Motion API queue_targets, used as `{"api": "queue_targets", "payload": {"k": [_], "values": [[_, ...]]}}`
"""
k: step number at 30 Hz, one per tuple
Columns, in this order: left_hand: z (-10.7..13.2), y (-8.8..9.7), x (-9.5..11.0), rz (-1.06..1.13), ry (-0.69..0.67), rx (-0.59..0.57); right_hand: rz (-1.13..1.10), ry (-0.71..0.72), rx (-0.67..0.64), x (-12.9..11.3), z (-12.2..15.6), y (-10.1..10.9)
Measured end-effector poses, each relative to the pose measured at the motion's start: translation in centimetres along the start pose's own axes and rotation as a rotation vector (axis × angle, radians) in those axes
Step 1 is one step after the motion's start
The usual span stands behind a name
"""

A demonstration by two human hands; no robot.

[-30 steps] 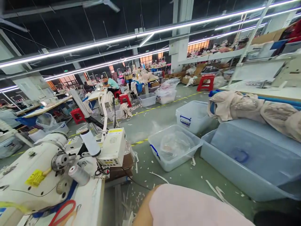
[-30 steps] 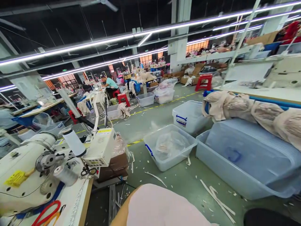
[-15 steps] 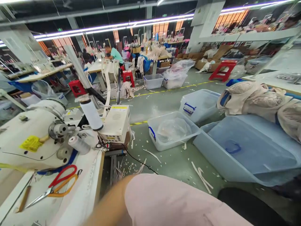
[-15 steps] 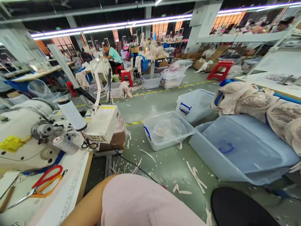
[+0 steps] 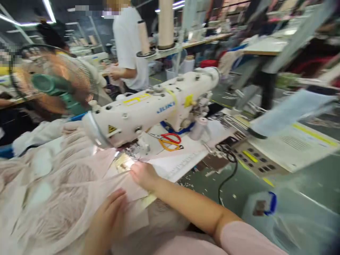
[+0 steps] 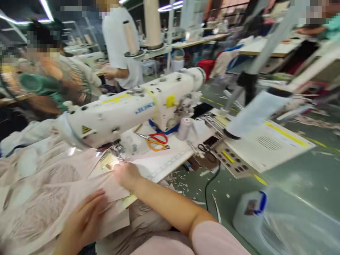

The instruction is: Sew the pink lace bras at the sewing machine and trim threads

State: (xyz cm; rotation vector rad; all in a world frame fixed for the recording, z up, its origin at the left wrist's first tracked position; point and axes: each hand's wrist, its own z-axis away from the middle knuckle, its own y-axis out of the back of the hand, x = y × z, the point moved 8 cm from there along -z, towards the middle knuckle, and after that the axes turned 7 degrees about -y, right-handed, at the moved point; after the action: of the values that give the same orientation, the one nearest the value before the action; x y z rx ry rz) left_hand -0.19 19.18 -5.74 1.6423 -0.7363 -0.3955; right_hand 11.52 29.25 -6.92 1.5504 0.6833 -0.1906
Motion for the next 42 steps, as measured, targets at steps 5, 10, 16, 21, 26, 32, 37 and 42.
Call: {"api": "queue_targets", "payload": {"k": [5, 10, 16, 21, 26, 32, 37, 42], "values": [[-4.0, -2.1, -2.1, -0.104, 0.004, -0.120, -0.042, -0.028, 0.084, 0.4, 1.2, 0.4], [-6.1, -1.8, -5.1, -0.134, 0.078, -0.081, -0.052, 0.033, 0.132, 0.1, 1.4, 0.6], [-6.9, -1.6, -6.0, -0.134, 0.094, -0.003, -0.050, 0.205, 0.060, -0.9, 3.7, 0.3], [-7.1, -1.9, -5.8, -0.129, 0.099, 0.020, -0.058, 0.258, 0.136, -0.7, 5.0, 1.2], [-7.5, -1.4, -5.1, -0.137, 0.098, 0.012, 0.032, 0.213, 0.057, -0.5, 4.4, 0.4], [-8.7, -0.7, -4.6, -0.191, 0.144, -0.027, -0.042, 0.261, 0.040, -0.8, 5.3, 0.6], [-9.6, -0.8, -5.0, -0.209, 0.181, -0.034, -0.064, 0.294, 0.044, -0.7, 5.7, 0.6], [-9.6, -0.7, -5.1, -0.213, 0.191, -0.050, -0.098, 0.356, 0.101, -0.8, 5.8, 1.0]]}}
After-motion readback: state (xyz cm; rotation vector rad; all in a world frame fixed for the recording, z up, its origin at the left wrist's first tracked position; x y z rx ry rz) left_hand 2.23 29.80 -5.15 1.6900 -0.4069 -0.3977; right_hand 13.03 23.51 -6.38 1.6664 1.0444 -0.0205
